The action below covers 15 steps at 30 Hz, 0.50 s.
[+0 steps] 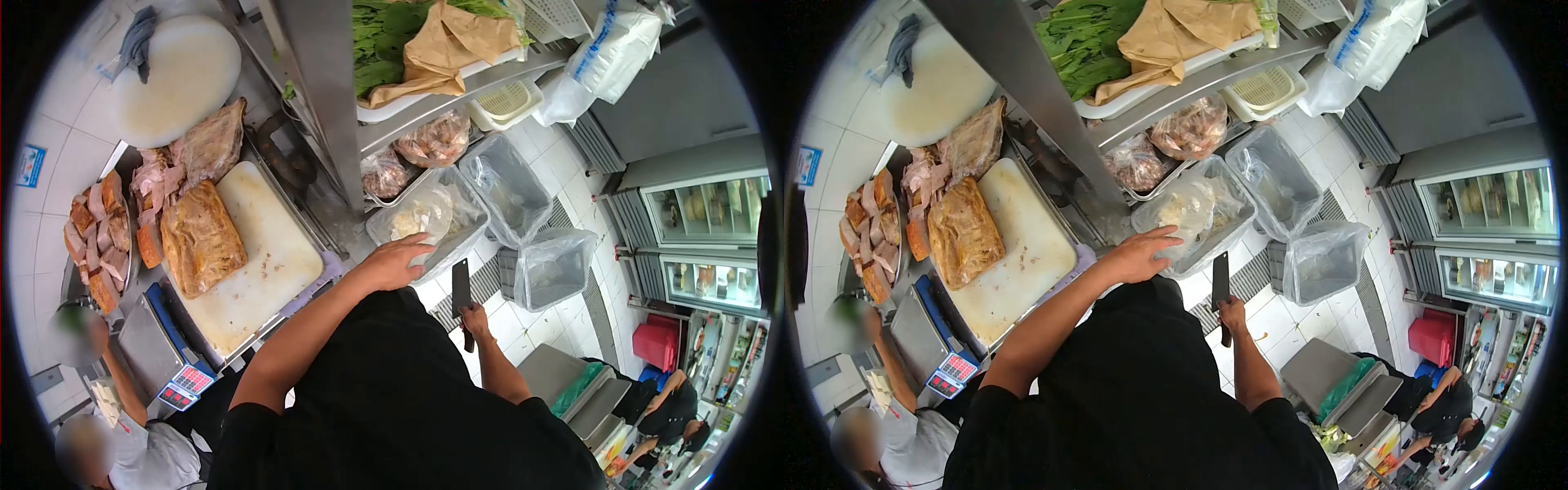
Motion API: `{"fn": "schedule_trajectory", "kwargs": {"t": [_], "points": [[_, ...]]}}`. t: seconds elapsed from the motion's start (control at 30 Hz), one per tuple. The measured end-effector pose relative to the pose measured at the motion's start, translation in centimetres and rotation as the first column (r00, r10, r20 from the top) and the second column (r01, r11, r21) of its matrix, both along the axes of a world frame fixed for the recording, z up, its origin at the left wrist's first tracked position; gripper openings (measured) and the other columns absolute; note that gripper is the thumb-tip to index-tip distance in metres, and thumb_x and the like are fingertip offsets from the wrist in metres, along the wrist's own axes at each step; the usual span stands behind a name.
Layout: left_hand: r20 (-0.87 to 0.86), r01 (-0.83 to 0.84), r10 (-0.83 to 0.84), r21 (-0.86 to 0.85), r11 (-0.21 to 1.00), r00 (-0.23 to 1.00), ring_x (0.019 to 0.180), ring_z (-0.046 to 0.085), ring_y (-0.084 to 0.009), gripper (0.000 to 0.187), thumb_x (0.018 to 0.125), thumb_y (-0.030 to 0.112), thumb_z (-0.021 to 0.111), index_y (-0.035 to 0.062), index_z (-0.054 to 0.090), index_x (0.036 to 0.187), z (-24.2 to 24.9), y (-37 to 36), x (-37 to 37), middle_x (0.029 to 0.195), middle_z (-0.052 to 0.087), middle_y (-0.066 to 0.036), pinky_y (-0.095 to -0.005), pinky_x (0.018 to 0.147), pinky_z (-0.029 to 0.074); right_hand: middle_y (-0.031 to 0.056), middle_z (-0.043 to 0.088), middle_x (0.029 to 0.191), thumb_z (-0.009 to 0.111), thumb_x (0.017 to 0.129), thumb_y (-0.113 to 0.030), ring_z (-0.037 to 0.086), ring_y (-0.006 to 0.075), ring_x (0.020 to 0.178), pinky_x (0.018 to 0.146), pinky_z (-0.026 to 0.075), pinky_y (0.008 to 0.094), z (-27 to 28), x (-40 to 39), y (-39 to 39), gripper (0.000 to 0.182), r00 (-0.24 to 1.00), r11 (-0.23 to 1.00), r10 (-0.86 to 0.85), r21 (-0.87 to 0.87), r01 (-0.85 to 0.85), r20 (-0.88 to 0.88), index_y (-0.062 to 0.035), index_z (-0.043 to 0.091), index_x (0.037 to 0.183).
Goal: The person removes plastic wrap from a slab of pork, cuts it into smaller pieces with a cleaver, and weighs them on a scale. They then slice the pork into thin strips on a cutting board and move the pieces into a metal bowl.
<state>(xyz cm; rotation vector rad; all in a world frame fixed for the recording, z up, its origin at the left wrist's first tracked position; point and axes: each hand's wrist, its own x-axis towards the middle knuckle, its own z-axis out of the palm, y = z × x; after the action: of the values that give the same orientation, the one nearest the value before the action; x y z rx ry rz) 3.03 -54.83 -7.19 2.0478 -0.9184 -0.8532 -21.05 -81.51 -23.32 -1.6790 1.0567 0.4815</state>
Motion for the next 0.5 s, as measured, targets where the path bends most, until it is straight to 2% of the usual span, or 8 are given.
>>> {"fn": "schedule_trajectory", "kwargs": {"t": [0.1,0.17,0.27,0.37,0.4,0.43,0.47,0.5], "points": [[-0.007,-0.042,0.041,-0.050,0.998,0.999,0.136,0.051,-0.0323,0.047,0.092,0.020,0.064,0.0135,0.061,0.139,0.1,1.0,-0.1,0.152,0.050,-0.012,-0.0431,0.114,0.041,0.0060,0.057,0.064,0.063,0.091,-0.017,0.056,0.0164,0.047,0.046,0.048,0.0338,0.2,0.6,0.0,0.026,0.998,0.998,0.046,-0.032,-0.048,-0.052,0.0055,0.064,0.104],[0.015,-0.121,0.122,-0.039,0.992,0.992,0.130,0.057,-0.0324,0.043,0.093,0.020,0.064,0.0127,0.063,0.136,0.6,3.4,-0.3,0.144,0.057,-0.013,-0.0435,0.111,0.044,0.0050,0.056,0.063,0.062,0.092,-0.018,0.055,0.0155,0.046,0.045,0.047,0.0328,-0.6,0.6,-0.5,0.026,0.998,0.998,0.059,-0.022,-0.059,0.032,0.0048,0.065,0.105],[0.095,-0.460,0.490,-0.230,0.857,0.866,0.102,0.069,-0.0324,0.029,0.093,0.015,0.064,0.0075,0.070,0.120,1.8,8.3,-0.2,0.112,0.071,-0.014,-0.0411,0.089,0.055,0.0025,0.053,0.060,0.061,0.094,-0.017,0.054,0.0141,0.045,0.042,0.046,0.0312,-1.9,1.5,-1.8,0.022,0.993,0.992,0.110,0.063,-0.113,0.053,0.0023,0.064,0.102],[0.071,-0.745,0.801,-0.324,0.582,0.595,0.090,0.070,-0.0291,0.020,0.090,0.012,0.067,0.0081,0.072,0.108,1.5,15.9,2.5,0.108,0.072,-0.014,-0.0391,0.081,0.056,0.0013,0.050,0.059,0.062,0.094,-0.017,0.052,0.0137,0.043,0.040,0.045,0.0309,-0.5,2.8,-2.2,0.017,0.980,0.984,0.171,0.038,-0.176,0.104,0.0003,0.063,0.098],[0.161,-0.888,0.894,-0.139,0.439,0.418,0.090,0.069,-0.0322,0.018,0.088,0.011,0.068,0.0071,0.072,0.106,4.5,18.4,3.8,0.104,0.072,-0.015,-0.0411,0.080,0.055,0.0018,0.051,0.059,0.064,0.094,-0.017,0.052,0.0139,0.042,0.040,0.044,0.0306,0.0,3.4,-2.4,0.018,0.974,0.975,0.197,0.076,-0.206,0.113,0.0003,0.062,0.097],[0.530,-0.785,0.817,-0.396,0.476,0.228,0.094,0.068,-0.0366,0.021,0.087,0.012,0.069,0.0052,0.071,0.107,3.2,22.5,5.4,0.103,0.071,-0.017,-0.0444,0.083,0.054,0.0017,0.051,0.060,0.064,0.095,-0.018,0.051,0.0134,0.042,0.040,0.044,0.0300,1.0,3.9,-2.3,0.018,0.960,0.966,0.249,0.045,-0.256,0.126,0.0001,0.062,0.098],[0.614,-0.857,0.789,-0.418,0.302,-0.021,0.099,0.065,-0.0412,0.026,0.086,0.017,0.071,0.0024,0.070,0.107,3.2,25.9,6.8,0.103,0.070,-0.020,-0.0473,0.087,0.052,0.0013,0.051,0.060,0.063,0.095,-0.017,0.051,0.0127,0.043,0.040,0.043,0.0299,1.1,4.0,-2.7,0.017,0.956,0.964,0.256,0.037,-0.264,0.140,-0.0003,0.062,0.098],[0.498,-0.956,0.866,-0.231,0.182,0.044,0.107,0.064,-0.0430,0.037,0.084,0.023,0.074,0.0005,0.068,0.112,6.5,29.1,7.3,0.112,0.068,-0.026,-0.0468,0.091,0.052,0.0010,0.051,0.061,0.063,0.096,-0.017,0.051,0.0120,0.044,0.040,0.043,0.0297,1.3,4.2,-2.9,0.017,0.952,0.962,0.263,0.028,-0.271,0.154,-0.0007,0.062,0.098]]}}
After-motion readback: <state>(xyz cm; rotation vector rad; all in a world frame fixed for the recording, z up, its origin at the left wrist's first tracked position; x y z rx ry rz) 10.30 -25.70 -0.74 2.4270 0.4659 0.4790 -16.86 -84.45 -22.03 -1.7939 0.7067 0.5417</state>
